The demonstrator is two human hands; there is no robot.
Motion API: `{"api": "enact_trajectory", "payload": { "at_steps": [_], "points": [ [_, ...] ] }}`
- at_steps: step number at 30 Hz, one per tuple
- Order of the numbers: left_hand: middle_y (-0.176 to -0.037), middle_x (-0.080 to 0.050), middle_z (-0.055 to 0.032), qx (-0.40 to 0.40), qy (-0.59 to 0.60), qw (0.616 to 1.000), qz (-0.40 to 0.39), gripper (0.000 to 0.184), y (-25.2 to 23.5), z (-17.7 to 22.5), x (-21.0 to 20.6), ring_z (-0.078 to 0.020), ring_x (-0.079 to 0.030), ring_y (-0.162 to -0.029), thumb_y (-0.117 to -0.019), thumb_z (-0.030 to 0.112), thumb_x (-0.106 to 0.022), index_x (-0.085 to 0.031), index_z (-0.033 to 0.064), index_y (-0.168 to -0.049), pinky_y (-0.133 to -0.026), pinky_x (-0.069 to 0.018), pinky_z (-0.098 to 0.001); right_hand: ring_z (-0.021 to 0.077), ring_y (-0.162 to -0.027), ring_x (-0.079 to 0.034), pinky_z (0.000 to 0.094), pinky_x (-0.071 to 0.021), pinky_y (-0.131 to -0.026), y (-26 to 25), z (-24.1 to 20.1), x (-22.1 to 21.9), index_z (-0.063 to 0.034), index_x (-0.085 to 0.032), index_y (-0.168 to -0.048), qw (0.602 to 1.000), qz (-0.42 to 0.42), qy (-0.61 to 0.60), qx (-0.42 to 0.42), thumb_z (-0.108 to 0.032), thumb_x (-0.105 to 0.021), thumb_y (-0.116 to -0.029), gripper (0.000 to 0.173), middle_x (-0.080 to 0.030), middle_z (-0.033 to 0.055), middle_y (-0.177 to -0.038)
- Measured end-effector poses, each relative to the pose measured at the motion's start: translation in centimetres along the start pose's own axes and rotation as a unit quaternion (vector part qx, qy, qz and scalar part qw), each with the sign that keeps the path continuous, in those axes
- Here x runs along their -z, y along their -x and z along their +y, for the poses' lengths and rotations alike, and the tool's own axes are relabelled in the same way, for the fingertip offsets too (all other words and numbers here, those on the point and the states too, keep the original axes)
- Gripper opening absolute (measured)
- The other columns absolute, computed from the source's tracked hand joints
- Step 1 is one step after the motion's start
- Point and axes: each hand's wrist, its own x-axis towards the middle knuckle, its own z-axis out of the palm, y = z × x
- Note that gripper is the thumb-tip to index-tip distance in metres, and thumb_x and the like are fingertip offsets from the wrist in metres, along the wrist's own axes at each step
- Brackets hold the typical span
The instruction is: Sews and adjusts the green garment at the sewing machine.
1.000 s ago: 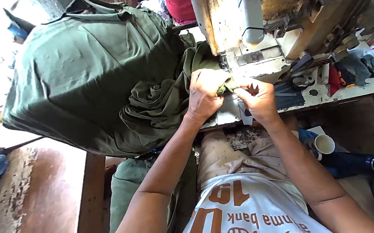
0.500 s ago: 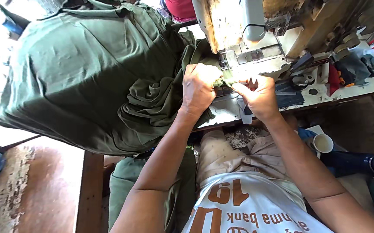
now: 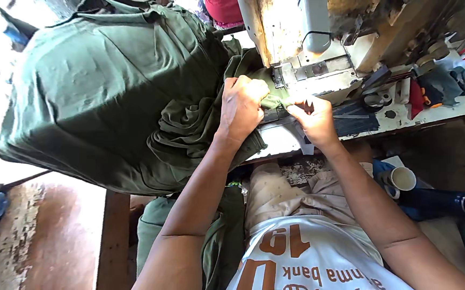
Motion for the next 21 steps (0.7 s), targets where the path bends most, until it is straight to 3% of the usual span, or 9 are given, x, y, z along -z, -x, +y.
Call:
{"api": "enact_trajectory", "payload": {
  "at_steps": [4,6,8,10,12,14,16,19,21],
  "points": [
    [-0.128,-0.070,-0.0009,0.008,0.042,0.999,0.012,0.036,0.3,0.7,0.0,-0.0255,-0.061,-0.122,-0.0845,0.004,-0.059,-0.073,0.0163,-0.116,-0.104,-0.0430,-0.0521,0.0184,-0.096,-0.072,0.0329,-0.0614,-0.085,-0.8,0.9,-0.7,0.0055,-0.070,-0.105,0.999,0.008,-0.002,0.037,0.008,-0.063,-0.0933,0.014,-0.073,0.0139,-0.105],
    [-0.133,-0.066,-0.0041,-0.044,0.092,0.995,0.000,0.026,0.7,1.0,0.4,-0.0265,-0.056,-0.128,-0.0870,0.012,-0.060,-0.074,0.0129,-0.110,-0.107,-0.0415,-0.0519,0.0198,-0.099,-0.071,0.0348,-0.0607,-0.088,-1.1,1.2,-0.9,0.0050,-0.071,-0.104,0.999,0.008,-0.005,0.050,0.009,-0.060,-0.0943,0.015,-0.073,0.0140,-0.105],
    [-0.138,-0.061,-0.0059,-0.091,0.111,0.988,-0.050,0.024,1.1,1.1,1.4,-0.0270,-0.050,-0.136,-0.0930,0.032,-0.061,-0.074,0.0141,-0.104,-0.113,-0.0371,-0.0528,0.0197,-0.100,-0.071,0.0350,-0.0610,-0.089,-1.2,1.4,-1.0,0.0045,-0.071,-0.104,0.998,0.006,0.005,0.056,0.009,-0.058,-0.0950,0.016,-0.073,0.0139,-0.106],
    [-0.139,-0.059,-0.0077,-0.092,0.084,0.989,-0.075,0.048,1.6,0.4,2.9,-0.0289,-0.048,-0.137,-0.0957,0.061,-0.059,-0.074,0.0158,-0.097,-0.113,-0.0359,-0.0561,0.0205,-0.103,-0.071,0.0352,-0.0605,-0.091,-1.2,1.7,-1.0,0.0045,-0.071,-0.106,0.998,-0.001,0.018,0.058,0.009,-0.058,-0.0960,0.017,-0.073,0.0142,-0.109],
    [-0.139,-0.058,-0.0114,-0.038,0.037,0.995,-0.089,0.060,2.1,-1.5,4.7,-0.0349,-0.049,-0.135,-0.0941,0.072,-0.053,-0.072,0.0148,-0.092,-0.109,-0.0368,-0.0629,0.0195,-0.103,-0.071,0.0346,-0.0604,-0.092,-1.3,1.9,-0.8,0.0037,-0.072,-0.107,0.998,-0.002,0.036,0.060,0.008,-0.059,-0.0962,0.018,-0.073,0.0135,-0.109],
    [-0.143,-0.054,-0.0163,0.027,-0.003,0.995,-0.095,0.063,2.6,-3.8,6.6,-0.0422,-0.046,-0.136,-0.0953,0.071,-0.051,-0.072,0.0119,-0.098,-0.107,-0.0346,-0.0694,0.0182,-0.103,-0.071,0.0345,-0.0606,-0.092,-1.3,2.0,-0.7,0.0034,-0.072,-0.109,0.996,-0.008,0.055,0.066,0.006,-0.060,-0.0966,0.018,-0.074,0.0126,-0.109],
    [-0.146,-0.051,-0.0150,0.049,-0.001,0.997,-0.065,0.057,3.0,-4.6,8.1,-0.0411,-0.041,-0.139,-0.0935,0.067,-0.058,-0.072,0.0118,-0.098,-0.110,-0.0329,-0.0653,0.0153,-0.101,-0.071,0.0329,-0.0601,-0.091,-1.5,1.5,-0.4,0.0016,-0.071,-0.110,0.993,-0.034,0.088,0.067,0.003,-0.060,-0.0983,0.017,-0.073,0.0107,-0.108],
    [-0.141,-0.056,-0.0156,-0.048,0.133,0.990,-0.004,0.038,4.0,-1.5,9.2,-0.0358,-0.046,-0.138,-0.0908,0.046,-0.075,-0.070,0.0086,-0.087,-0.114,-0.0383,-0.0564,0.0115,-0.094,-0.068,0.0300,-0.0585,-0.086,-1.4,-1.2,1.0,-0.0029,-0.072,-0.107,0.973,-0.143,0.169,0.056,-0.005,-0.060,-0.0998,0.014,-0.071,0.0073,-0.104],
    [-0.125,-0.067,-0.0140,-0.120,0.213,0.969,0.018,0.030,5.1,1.4,8.3,-0.0335,-0.056,-0.130,-0.0894,0.033,-0.080,-0.067,0.0080,-0.079,-0.114,-0.0428,-0.0547,0.0117,-0.092,-0.067,0.0304,-0.0579,-0.084,-0.1,-3.3,2.2,-0.0050,-0.072,-0.105,0.950,-0.239,0.191,0.063,-0.005,-0.063,-0.0984,0.012,-0.070,0.0054,-0.103]
  ]
}}
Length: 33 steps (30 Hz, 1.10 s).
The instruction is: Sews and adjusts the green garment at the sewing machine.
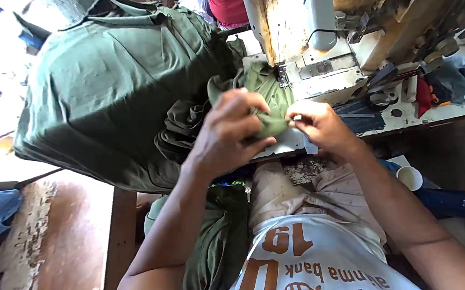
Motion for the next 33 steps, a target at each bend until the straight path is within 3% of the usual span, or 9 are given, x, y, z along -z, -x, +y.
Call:
{"api": "enact_trajectory", "payload": {
  "at_steps": [3,6,8,10,13,15,18,22,33],
  "points": [
    [-0.101,-0.073,-0.0090,-0.042,0.074,0.996,0.007,0.028,1.4,1.8,-4.0,-0.0230,-0.070,-0.102,-0.0910,0.024,-0.078,-0.064,0.0080,-0.073,-0.089,-0.0595,-0.0418,0.0108,-0.100,-0.068,0.0303,-0.0592,-0.090,3.6,-1.6,0.3,-0.0060,-0.073,-0.108,0.999,-0.044,-0.022,0.016,-0.004,-0.067,-0.0963,0.013,-0.071,0.0033,-0.108],
    [-0.085,-0.069,-0.0065,-0.023,0.068,0.995,0.064,0.027,2.6,2.1,-8.4,-0.0174,-0.068,-0.080,-0.0899,0.028,-0.081,-0.067,0.0070,-0.079,-0.069,-0.0563,-0.0335,0.0125,-0.107,-0.068,0.0314,-0.0592,-0.096,6.5,-1.4,-0.6,-0.0039,-0.074,-0.107,1.000,0.004,-0.027,-0.005,-0.006,-0.066,-0.0984,0.011,-0.071,0.0047,-0.111],
    [-0.094,-0.068,-0.0072,0.010,-0.035,0.992,0.120,0.036,3.0,2.0,-11.2,-0.0202,-0.064,-0.087,-0.0843,0.041,-0.084,-0.073,0.0103,-0.100,-0.079,-0.0523,-0.0365,0.0123,-0.105,-0.069,0.0312,-0.0607,-0.093,7.7,-1.3,-1.5,-0.0036,-0.074,-0.107,0.999,0.040,-0.022,-0.024,-0.007,-0.067,-0.0985,0.011,-0.071,0.0054,-0.112],
    [-0.121,-0.061,-0.0131,0.043,-0.121,0.981,0.145,0.057,3.0,1.4,-13.4,-0.0308,-0.056,-0.111,-0.0813,0.044,-0.083,-0.069,0.0175,-0.129,-0.101,-0.0415,-0.0486,0.0126,-0.106,-0.069,0.0309,-0.0610,-0.093,8.2,-1.5,-2.1,-0.0028,-0.074,-0.107,0.997,0.067,-0.029,-0.039,-0.007,-0.068,-0.0977,0.012,-0.071,0.0062,-0.113],
    [-0.147,-0.052,-0.0177,0.077,-0.196,0.961,0.181,0.056,2.3,0.0,-14.9,-0.0391,-0.046,-0.137,-0.0929,0.030,-0.067,-0.055,0.0239,-0.147,-0.118,-0.0272,-0.0618,0.0141,-0.108,-0.069,0.0309,-0.0607,-0.094,8.2,-2.1,-2.5,-0.0011,-0.074,-0.106,0.992,0.098,-0.054,-0.050,-0.005,-0.070,-0.0962,0.012,-0.071,0.0077,-0.113],
    [-0.148,-0.053,-0.0165,0.086,-0.214,0.954,0.190,0.047,1.8,-1.0,-14.8,-0.0385,-0.046,-0.140,-0.0973,0.019,-0.057,-0.059,0.0250,-0.144,-0.118,-0.0251,-0.0643,0.0143,-0.106,-0.070,0.0305,-0.0613,-0.092,8.1,-2.4,-2.6,-0.0003,-0.074,-0.105,0.990,0.111,-0.070,-0.055,-0.005,-0.071,-0.0954,0.011,-0.072,0.0083,-0.112],
    [-0.138,-0.065,-0.0100,0.076,-0.225,0.957,0.166,0.026,1.6,-1.9,-12.8,-0.0349,-0.056,-0.132,-0.0952,0.014,-0.064,-0.075,0.0223,-0.117,-0.115,-0.0311,-0.0629,0.0135,-0.102,-0.070,0.0291,-0.0619,-0.089,8.1,-2.6,-2.5,0.0001,-0.074,-0.104,0.987,0.122,-0.082,-0.058,-0.003,-0.071,-0.0947,0.011,-0.072,0.0081,-0.110],
    [-0.132,-0.068,-0.0051,0.081,-0.215,0.972,0.044,0.013,1.8,0.2,-9.6,-0.0324,-0.060,-0.126,-0.0934,0.007,-0.063,-0.074,0.0122,-0.092,-0.114,-0.0321,-0.0635,0.0132,-0.098,-0.070,0.0286,-0.0622,-0.085,8.3,-3.0,-2.0,0.0002,-0.074,-0.105,0.982,0.130,-0.110,-0.076,-0.003,-0.070,-0.0950,0.011,-0.072,0.0076,-0.109],
    [-0.133,-0.067,-0.0057,0.093,-0.240,0.966,-0.015,0.018,0.1,-0.9,-7.6,-0.0319,-0.061,-0.124,-0.0969,0.003,-0.054,-0.070,0.0105,-0.093,-0.114,-0.0299,-0.0670,0.0086,-0.079,-0.067,0.0240,-0.0587,-0.068,6.6,-1.7,-2.2,-0.0030,-0.074,-0.104,0.968,0.164,-0.135,-0.135,-0.007,-0.068,-0.0974,0.010,-0.072,0.0042,-0.101]
  ]
}}
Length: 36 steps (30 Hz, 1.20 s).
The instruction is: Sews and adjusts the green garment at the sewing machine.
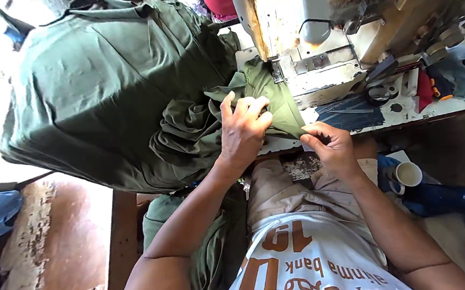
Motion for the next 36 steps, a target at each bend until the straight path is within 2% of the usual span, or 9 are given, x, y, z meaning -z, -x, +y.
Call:
{"api": "enact_trajectory", "payload": {
  "at_steps": [4,10,18,21,24,26,29,32,36],
  "points": [
    [-0.131,-0.067,-0.0061,-0.009,-0.019,1.000,0.020,0.020,-1.9,-1.9,-0.5,-0.0318,-0.061,-0.123,-0.1000,0.005,-0.051,-0.069,0.0092,-0.095,-0.114,-0.0292,-0.0659,0.0080,-0.064,-0.060,0.0232,-0.0519,-0.053,-1.8,0.3,-0.7,-0.0059,-0.074,-0.103,1.000,0.014,0.013,-0.019,-0.011,-0.067,-0.0985,0.009,-0.070,0.0025,-0.093],
    [-0.127,-0.067,-0.0067,-0.021,-0.025,0.999,0.033,0.018,-4.1,-5.0,-1.9,-0.0306,-0.060,-0.124,-0.0988,0.002,-0.050,-0.067,0.0096,-0.100,-0.115,-0.0313,-0.0625,0.0069,-0.059,-0.057,0.0237,-0.0491,-0.054,-5.7,1.6,-1.9,-0.0016,-0.073,-0.106,0.999,0.028,-0.038,-0.008,-0.009,-0.067,-0.0974,0.013,-0.069,0.0028,-0.079],
    [-0.141,-0.060,-0.0086,-0.025,0.052,0.998,0.011,0.031,-4.9,-6.5,-1.1,-0.0328,-0.051,-0.135,-0.0912,-0.002,-0.053,-0.072,0.0132,-0.110,-0.112,-0.0373,-0.0533,0.0119,-0.085,-0.069,0.0272,-0.0590,-0.076,-8.5,2.2,-2.9,0.0030,-0.071,-0.106,0.994,0.045,-0.067,0.067,0.003,-0.066,-0.0937,0.013,-0.073,0.0102,-0.100],
    [-0.152,-0.048,-0.0100,-0.049,0.094,0.992,-0.069,0.026,-5.2,-6.7,0.9,-0.0357,-0.042,-0.141,-0.0838,0.021,-0.066,-0.071,0.0155,-0.109,-0.112,-0.0362,-0.0571,0.0162,-0.096,-0.071,0.0311,-0.0606,-0.086,-8.9,2.6,-3.1,0.0049,-0.070,-0.106,0.992,0.046,-0.077,0.086,0.005,-0.065,-0.0930,0.014,-0.072,0.0132,-0.106],
    [-0.159,-0.041,-0.0116,-0.022,0.080,0.986,-0.143,0.061,-5.2,-8.2,3.1,-0.0393,-0.037,-0.145,-0.0866,0.072,-0.062,-0.071,0.0169,-0.111,-0.112,-0.0324,-0.0653,0.0153,-0.096,-0.071,0.0307,-0.0603,-0.086,-9.1,2.9,-3.1,0.0040,-0.071,-0.107,0.994,0.040,-0.057,0.088,0.004,-0.065,-0.0942,0.014,-0.073,0.0122,-0.106],
    [-0.160,-0.038,-0.0161,0.008,0.051,0.985,-0.163,0.071,-5.0,-10.4,4.4,-0.0458,-0.034,-0.145,-0.0841,0.080,-0.058,-0.071,0.0161,-0.112,-0.111,-0.0284,-0.0725,0.0143,-0.093,-0.070,0.0301,-0.0606,-0.084,-9.2,2.9,-2.9,0.0035,-0.071,-0.108,0.995,0.034,-0.043,0.088,0.002,-0.065,-0.0951,0.014,-0.072,0.0116,-0.104],
    [-0.160,-0.037,-0.0179,0.022,0.031,0.988,-0.149,0.060,-4.5,-12.7,6.9,-0.0481,-0.029,-0.147,-0.0861,0.070,-0.065,-0.073,0.0137,-0.105,-0.114,-0.0244,-0.0730,0.0131,-0.089,-0.070,0.0297,-0.0604,-0.081,-9.6,2.9,-2.7,0.0020,-0.071,-0.109,0.996,0.016,-0.022,0.089,0.000,-0.064,-0.0966,0.014,-0.073,0.0102,-0.102],
    [-0.154,-0.047,-0.0140,-0.055,0.119,0.988,-0.084,0.037,-3.6,-10.4,9.8,-0.0371,-0.036,-0.147,-0.0907,0.046,-0.073,-0.072,0.0090,-0.091,-0.120,-0.0303,-0.0589,0.0120,-0.087,-0.068,0.0297,-0.0593,-0.080,-9.8,2.1,-1.8,-0.0013,-0.071,-0.107,0.995,-0.040,0.020,0.091,-0.005,-0.063,-0.0982,0.012,-0.071,0.0081,-0.101],
    [-0.102,-0.074,-0.0049,-0.153,0.267,0.949,-0.069,0.024,-1.0,-4.2,10.2,-0.0234,-0.069,-0.106,-0.0923,0.029,-0.075,-0.067,0.0113,-0.078,-0.100,-0.0555,-0.0475,0.0083,-0.077,-0.062,0.0263,-0.0554,-0.070,-6.8,-1.7,0.0,-0.0054,-0.074,-0.104,0.972,-0.185,0.091,0.108,-0.010,-0.067,-0.0980,0.010,-0.070,0.0035,-0.099]
  ]
}}
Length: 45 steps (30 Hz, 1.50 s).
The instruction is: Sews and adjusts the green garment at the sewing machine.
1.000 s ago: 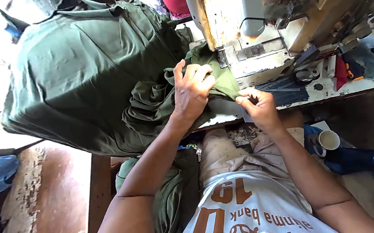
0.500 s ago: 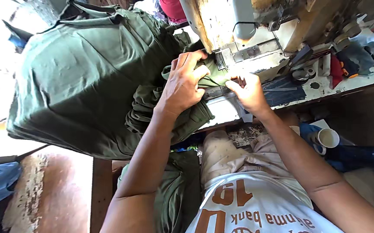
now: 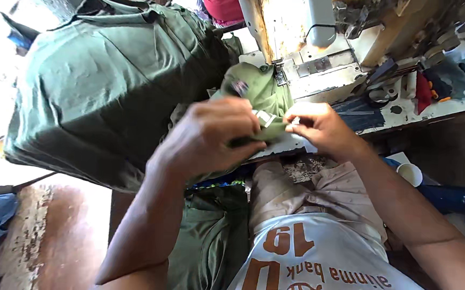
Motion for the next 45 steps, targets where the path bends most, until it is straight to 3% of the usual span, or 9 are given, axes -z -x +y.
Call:
{"api": "enact_trajectory", "payload": {
  "at_steps": [2,5,8,11,14,17,33,40,45],
  "points": [
    [-0.080,-0.068,0.0016,-0.011,0.037,0.999,-0.024,0.026,0.4,1.3,-3.0,-0.0119,-0.067,-0.077,-0.0950,0.032,-0.071,-0.067,0.0141,-0.077,-0.068,-0.0565,-0.0324,0.0079,-0.085,-0.065,0.0264,-0.0586,-0.077,2.4,-1.7,-0.4,-0.0066,-0.075,-0.105,1.000,-0.023,0.015,0.008,-0.011,-0.069,-0.0971,0.011,-0.071,0.0021,-0.103],
    [-0.072,-0.061,0.0034,0.021,0.061,0.998,0.000,0.032,0.5,1.5,-7.2,-0.0083,-0.061,-0.066,-0.0932,0.042,-0.074,-0.067,0.0129,-0.081,-0.057,-0.0511,-0.0276,0.0111,-0.101,-0.069,0.0299,-0.0607,-0.090,5.6,-1.7,-1.7,-0.0041,-0.074,-0.105,1.000,0.018,0.019,0.011,-0.010,-0.068,-0.0982,0.011,-0.071,0.0042,-0.109],
    [-0.111,-0.067,-0.0067,0.056,-0.083,0.993,0.068,0.057,0.6,0.7,-11.2,-0.0225,-0.063,-0.104,-0.0832,0.062,-0.076,-0.073,0.0160,-0.117,-0.090,-0.0502,-0.0432,0.0134,-0.105,-0.069,0.0312,-0.0611,-0.093,7.4,-1.0,-3.0,-0.0017,-0.074,-0.106,0.997,0.077,0.005,-0.008,-0.005,-0.070,-0.0962,0.011,-0.071,0.0063,-0.111],
    [-0.151,-0.051,-0.0122,0.075,-0.194,0.976,0.060,0.049,0.7,-0.9,-13.8,-0.0349,-0.047,-0.137,-0.0908,0.037,-0.072,-0.065,0.0231,-0.138,-0.117,-0.0276,-0.0603,0.0133,-0.105,-0.069,0.0302,-0.0612,-0.092,8.0,-1.2,-3.6,-0.0015,-0.074,-0.105,0.995,0.101,0.008,-0.025,-0.006,-0.070,-0.0963,0.010,-0.071,0.0063,-0.110],
    [-0.142,-0.062,-0.0066,0.096,-0.215,0.969,0.077,0.020,0.7,-1.6,-13.7,-0.0317,-0.052,-0.134,-0.0937,0.008,-0.060,-0.073,0.0156,-0.107,-0.115,-0.0271,-0.0632,0.0124,-0.101,-0.070,0.0295,-0.0621,-0.088,8.2,-1.4,-3.6,-0.0024,-0.074,-0.104,0.993,0.115,0.004,-0.037,-0.007,-0.070,-0.0965,0.010,-0.071,0.0053,-0.108],
    [-0.130,-0.068,-0.0039,0.102,-0.212,0.971,0.040,0.014,0.6,-1.0,-12.0,-0.0308,-0.057,-0.128,-0.0907,0.006,-0.060,-0.072,0.0130,-0.092,-0.115,-0.0246,-0.0672,0.0134,-0.099,-0.070,0.0300,-0.0629,-0.085,8.6,-1.3,-3.6,-0.0023,-0.074,-0.105,0.990,0.129,-0.026,-0.047,-0.006,-0.071,-0.0963,0.010,-0.071,0.0061,-0.109],
    [-0.104,-0.068,-0.0093,0.083,-0.291,0.952,0.056,0.017,-3.3,-5.9,-8.6,-0.0351,-0.060,-0.107,-0.0982,0.009,-0.051,-0.067,0.0098,-0.094,-0.111,-0.0263,-0.0665,0.0083,-0.066,-0.061,0.0234,-0.0537,-0.056,3.5,1.2,-3.2,-0.0051,-0.075,-0.107,0.970,0.197,-0.066,-0.126,-0.009,-0.068,-0.0977,0.012,-0.071,0.0033,-0.097],
    [-0.107,-0.067,-0.0100,0.081,-0.301,0.946,0.084,0.019,-4.1,-9.4,-7.8,-0.0355,-0.059,-0.110,-0.0981,0.004,-0.048,-0.065,0.0084,-0.095,-0.112,-0.0280,-0.0627,0.0083,-0.073,-0.066,0.0246,-0.0580,-0.068,-0.4,2.9,-3.7,0.0011,-0.072,-0.106,0.963,0.241,-0.096,-0.071,-0.004,-0.068,-0.0953,0.012,-0.073,0.0071,-0.093],
    [-0.124,-0.064,-0.0103,0.085,-0.231,0.969,0.030,0.032,-4.0,-9.1,-5.8,-0.0357,-0.057,-0.116,-0.0881,0.011,-0.056,-0.069,0.0148,-0.117,-0.103,-0.0365,-0.0587,0.0149,-0.094,-0.071,0.0300,-0.0609,-0.084,-2.0,3.7,-3.7,0.0049,-0.071,-0.109,0.960,0.254,-0.113,-0.021,0.003,-0.066,-0.0946,0.015,-0.074,0.0129,-0.106]
  ]
}}
